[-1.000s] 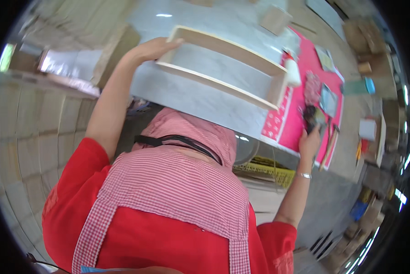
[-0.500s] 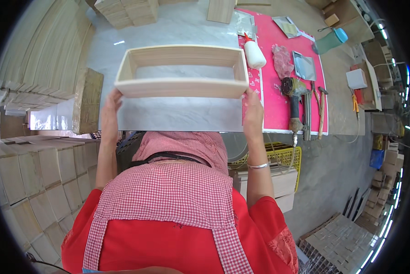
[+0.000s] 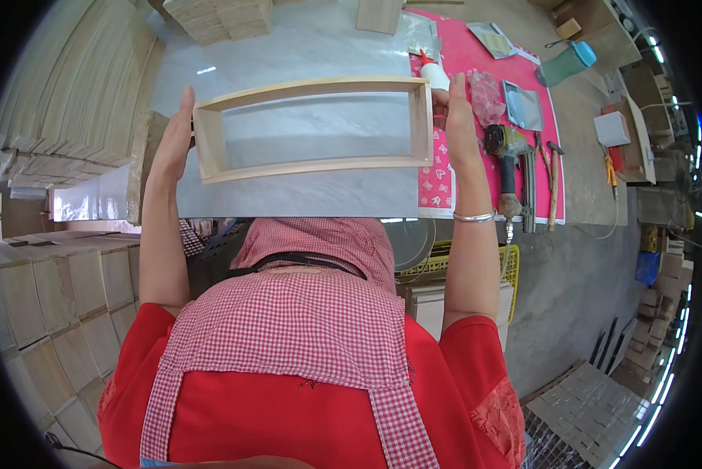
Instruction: The recorder is assembling small wooden boxes by applying glue and using a pneumatic nail gun to join the boards.
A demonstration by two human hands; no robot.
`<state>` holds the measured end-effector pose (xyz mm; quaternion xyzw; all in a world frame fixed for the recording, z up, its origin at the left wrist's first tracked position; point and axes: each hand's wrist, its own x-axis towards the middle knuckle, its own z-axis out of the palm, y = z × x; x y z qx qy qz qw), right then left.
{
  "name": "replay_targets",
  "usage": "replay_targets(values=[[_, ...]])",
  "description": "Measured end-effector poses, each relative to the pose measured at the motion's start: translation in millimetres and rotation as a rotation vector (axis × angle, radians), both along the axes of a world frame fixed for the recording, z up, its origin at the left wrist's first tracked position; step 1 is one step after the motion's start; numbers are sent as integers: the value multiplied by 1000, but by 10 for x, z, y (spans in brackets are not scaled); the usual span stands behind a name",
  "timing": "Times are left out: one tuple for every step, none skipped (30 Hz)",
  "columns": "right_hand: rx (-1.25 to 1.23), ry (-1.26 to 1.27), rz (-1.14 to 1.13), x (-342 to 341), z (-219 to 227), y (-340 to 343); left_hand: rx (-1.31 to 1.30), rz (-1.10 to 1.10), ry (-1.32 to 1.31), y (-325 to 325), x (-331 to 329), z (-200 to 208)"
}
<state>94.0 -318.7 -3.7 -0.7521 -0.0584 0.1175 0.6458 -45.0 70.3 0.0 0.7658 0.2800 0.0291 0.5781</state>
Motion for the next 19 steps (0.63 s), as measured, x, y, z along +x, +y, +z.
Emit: replay_targets(values=[[-2, 22, 19, 29, -48, -2, 6, -10, 32, 2, 7, -19], [-16, 55, 28, 67, -95, -4, 13, -20, 65, 3, 15, -35], [-29, 89, 38, 96, -144, -7, 14, -13, 80, 8, 17, -47], [-44, 110, 38, 121, -196, -16, 15, -17, 91, 20, 31, -53], [-40, 132, 62, 136, -255, -21, 15, -20, 101, 35, 48, -60], [-30, 160, 80, 148, -327, -20, 17, -21, 110, 49, 63, -73], [-19, 188, 98, 162, -403, -21, 21, -9, 121, 63, 86, -91], [-3, 193, 121, 191, -476, -24, 12, 4, 117, 84, 113, -111], [-1, 223, 133, 233, -540, -37, 5, 19, 113, 108, 122, -138], [-70, 168, 101, 287, -591, -67, -2, 36, 109, 127, 112, -172], [-136, 111, 69, 359, -631, -101, 7, 53, 116, 135, 100, -210], [-186, 47, 27, 448, -668, -118, 49, 95, 34, 137, 83, -248], [-428, -195, -64, 539, -674, -154, 96, 141, -48, 148, 49, -278], [-635, -486, -174, 608, -678, -193, 143, 181, -123, 171, 6, -295], [-625, -448, -145, 653, -714, -195, 163, 215, -120, 184, -63, -305], [-820, -682, -267, 683, -754, -188, 211, 277, -241, 167, -161, -317], [-1011, -916, -421, 697, -809, -162, 260, 335, -364, 123, -265, -330], [-919, -713, -300, 700, -855, -133, 308, 373, -506, 69, -364, -341], [-795, -527, -205, 704, -871, -124, 319, 364, -513, 5, -465, -353]])
